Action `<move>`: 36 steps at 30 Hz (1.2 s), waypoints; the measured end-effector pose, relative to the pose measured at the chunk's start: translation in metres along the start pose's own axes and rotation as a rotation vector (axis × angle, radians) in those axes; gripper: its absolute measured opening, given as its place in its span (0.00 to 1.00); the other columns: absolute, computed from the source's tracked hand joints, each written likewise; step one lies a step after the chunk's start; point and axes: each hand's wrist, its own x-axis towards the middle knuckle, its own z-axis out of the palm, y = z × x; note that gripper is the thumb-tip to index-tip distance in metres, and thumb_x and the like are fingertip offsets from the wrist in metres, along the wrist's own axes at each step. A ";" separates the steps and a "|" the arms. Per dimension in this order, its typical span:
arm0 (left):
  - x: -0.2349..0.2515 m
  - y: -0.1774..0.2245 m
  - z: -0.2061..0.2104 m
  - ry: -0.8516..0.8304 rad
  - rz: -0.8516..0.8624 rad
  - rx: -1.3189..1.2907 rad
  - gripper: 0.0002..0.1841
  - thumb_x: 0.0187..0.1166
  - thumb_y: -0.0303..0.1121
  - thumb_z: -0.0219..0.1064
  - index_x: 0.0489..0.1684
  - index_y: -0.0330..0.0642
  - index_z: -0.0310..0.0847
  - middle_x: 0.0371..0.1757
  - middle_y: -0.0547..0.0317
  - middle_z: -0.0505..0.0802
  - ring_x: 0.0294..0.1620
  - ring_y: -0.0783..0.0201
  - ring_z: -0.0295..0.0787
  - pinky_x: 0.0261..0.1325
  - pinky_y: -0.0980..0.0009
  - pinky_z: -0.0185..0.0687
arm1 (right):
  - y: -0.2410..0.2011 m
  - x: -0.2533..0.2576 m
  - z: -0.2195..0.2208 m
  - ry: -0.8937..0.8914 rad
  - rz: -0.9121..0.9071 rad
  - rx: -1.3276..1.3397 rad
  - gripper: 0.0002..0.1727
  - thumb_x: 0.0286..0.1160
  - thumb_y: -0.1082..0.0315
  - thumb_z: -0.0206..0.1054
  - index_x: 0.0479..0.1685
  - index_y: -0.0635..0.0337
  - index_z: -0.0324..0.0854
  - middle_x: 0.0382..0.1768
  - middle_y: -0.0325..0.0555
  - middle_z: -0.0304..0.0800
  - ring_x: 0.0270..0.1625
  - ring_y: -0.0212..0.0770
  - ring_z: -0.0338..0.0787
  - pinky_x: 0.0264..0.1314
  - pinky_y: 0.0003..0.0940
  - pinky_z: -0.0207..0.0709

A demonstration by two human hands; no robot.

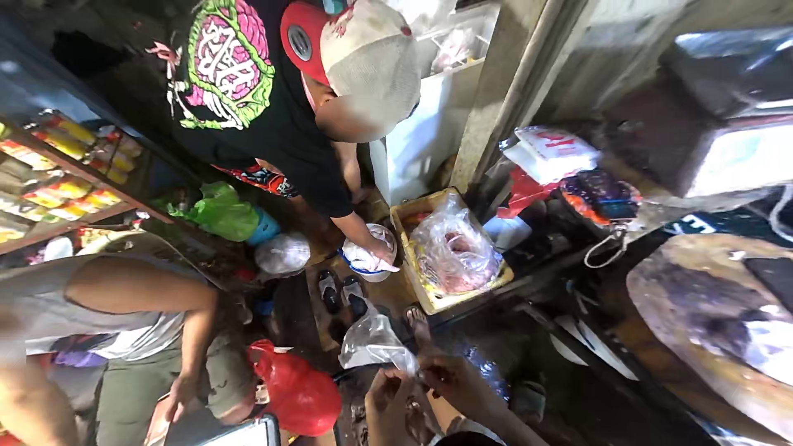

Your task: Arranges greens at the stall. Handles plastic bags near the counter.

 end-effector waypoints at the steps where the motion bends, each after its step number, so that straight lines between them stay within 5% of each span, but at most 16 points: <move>1: -0.005 0.000 -0.003 0.038 0.043 0.033 0.03 0.72 0.20 0.71 0.39 0.32 0.85 0.33 0.57 0.92 0.34 0.68 0.89 0.43 0.70 0.89 | 0.001 -0.005 0.004 0.025 0.034 0.030 0.13 0.82 0.60 0.69 0.53 0.59 0.90 0.43 0.43 0.97 0.41 0.38 0.97 0.48 0.39 0.94; 5: -0.019 -0.006 -0.021 0.061 0.101 0.230 0.06 0.77 0.23 0.69 0.45 0.30 0.82 0.33 0.55 0.92 0.33 0.68 0.90 0.40 0.69 0.89 | -0.002 -0.018 0.016 -0.002 0.112 0.227 0.13 0.79 0.61 0.73 0.54 0.59 0.91 0.47 0.45 0.96 0.47 0.41 0.96 0.53 0.44 0.93; 8: -0.029 -0.009 -0.026 0.026 0.015 0.141 0.09 0.81 0.21 0.60 0.54 0.29 0.75 0.39 0.56 0.91 0.39 0.69 0.90 0.45 0.69 0.89 | -0.011 -0.022 0.023 -0.052 0.181 0.242 0.18 0.79 0.56 0.73 0.58 0.58 0.89 0.49 0.44 0.95 0.51 0.41 0.95 0.58 0.45 0.91; 11: -0.036 -0.004 -0.022 -0.016 -0.029 0.027 0.13 0.90 0.29 0.50 0.61 0.31 0.74 0.43 0.57 0.91 0.44 0.70 0.90 0.53 0.67 0.89 | -0.010 -0.020 0.031 -0.005 0.138 0.100 0.17 0.76 0.55 0.75 0.55 0.55 0.90 0.47 0.42 0.96 0.47 0.38 0.95 0.56 0.41 0.91; 13: -0.038 0.005 -0.021 -0.075 -0.014 0.103 0.18 0.81 0.27 0.65 0.65 0.28 0.71 0.44 0.54 0.91 0.42 0.68 0.89 0.51 0.67 0.89 | -0.012 -0.021 0.034 0.054 0.095 -0.031 0.15 0.74 0.59 0.75 0.54 0.56 0.90 0.46 0.42 0.96 0.48 0.38 0.95 0.57 0.41 0.89; 15: -0.038 0.011 -0.021 -0.110 0.004 0.222 0.33 0.67 0.26 0.80 0.71 0.26 0.67 0.48 0.47 0.91 0.44 0.63 0.92 0.51 0.65 0.91 | -0.016 -0.022 0.037 0.107 0.068 -0.153 0.14 0.73 0.63 0.72 0.56 0.57 0.88 0.47 0.46 0.95 0.50 0.41 0.94 0.60 0.46 0.87; 19: -0.044 0.024 -0.026 -0.189 0.003 0.308 0.45 0.61 0.22 0.82 0.80 0.26 0.57 0.52 0.46 0.94 0.51 0.60 0.95 0.59 0.61 0.92 | -0.014 -0.027 0.046 0.183 0.035 -0.179 0.16 0.82 0.57 0.66 0.58 0.58 0.86 0.46 0.45 0.94 0.48 0.39 0.94 0.58 0.43 0.88; 22: -0.045 0.026 -0.032 -0.265 0.033 0.490 0.41 0.65 0.27 0.81 0.78 0.26 0.60 0.51 0.47 0.94 0.53 0.59 0.95 0.63 0.58 0.90 | -0.005 -0.028 0.048 0.197 0.044 -0.139 0.18 0.81 0.52 0.67 0.56 0.55 0.86 0.43 0.41 0.94 0.42 0.36 0.94 0.51 0.39 0.91; 24: -0.045 0.021 -0.036 -0.247 0.145 0.614 0.29 0.73 0.30 0.76 0.70 0.25 0.72 0.50 0.48 0.96 0.53 0.60 0.95 0.64 0.58 0.90 | -0.001 -0.028 0.047 0.163 0.044 -0.149 0.18 0.80 0.49 0.68 0.55 0.53 0.86 0.42 0.40 0.94 0.40 0.36 0.94 0.48 0.41 0.92; 26: -0.044 0.015 -0.037 -0.147 0.232 0.600 0.14 0.80 0.29 0.68 0.57 0.27 0.83 0.42 0.50 0.95 0.44 0.64 0.94 0.55 0.62 0.90 | 0.001 -0.027 0.047 0.128 0.054 -0.137 0.19 0.80 0.48 0.68 0.55 0.51 0.87 0.41 0.38 0.95 0.39 0.36 0.95 0.48 0.42 0.92; 28: -0.043 0.016 -0.036 -0.029 0.216 0.537 0.12 0.84 0.31 0.63 0.50 0.29 0.86 0.39 0.52 0.94 0.40 0.67 0.92 0.52 0.65 0.90 | 0.000 -0.027 0.047 0.117 0.065 -0.104 0.19 0.80 0.48 0.68 0.55 0.52 0.87 0.41 0.39 0.95 0.39 0.36 0.95 0.48 0.42 0.92; 32: -0.043 0.012 -0.032 0.231 0.363 0.664 0.09 0.75 0.26 0.71 0.46 0.28 0.90 0.38 0.45 0.96 0.38 0.60 0.96 0.50 0.60 0.92 | -0.010 -0.032 0.052 0.121 0.016 -0.082 0.18 0.81 0.50 0.68 0.55 0.53 0.86 0.41 0.40 0.94 0.40 0.34 0.94 0.49 0.37 0.90; 36: -0.043 0.023 -0.030 0.174 0.347 0.515 0.06 0.67 0.24 0.76 0.38 0.32 0.88 0.31 0.57 0.94 0.32 0.71 0.92 0.42 0.70 0.91 | -0.020 -0.033 0.058 0.065 -0.122 0.129 0.23 0.77 0.49 0.74 0.58 0.57 0.85 0.45 0.40 0.94 0.45 0.33 0.93 0.51 0.34 0.90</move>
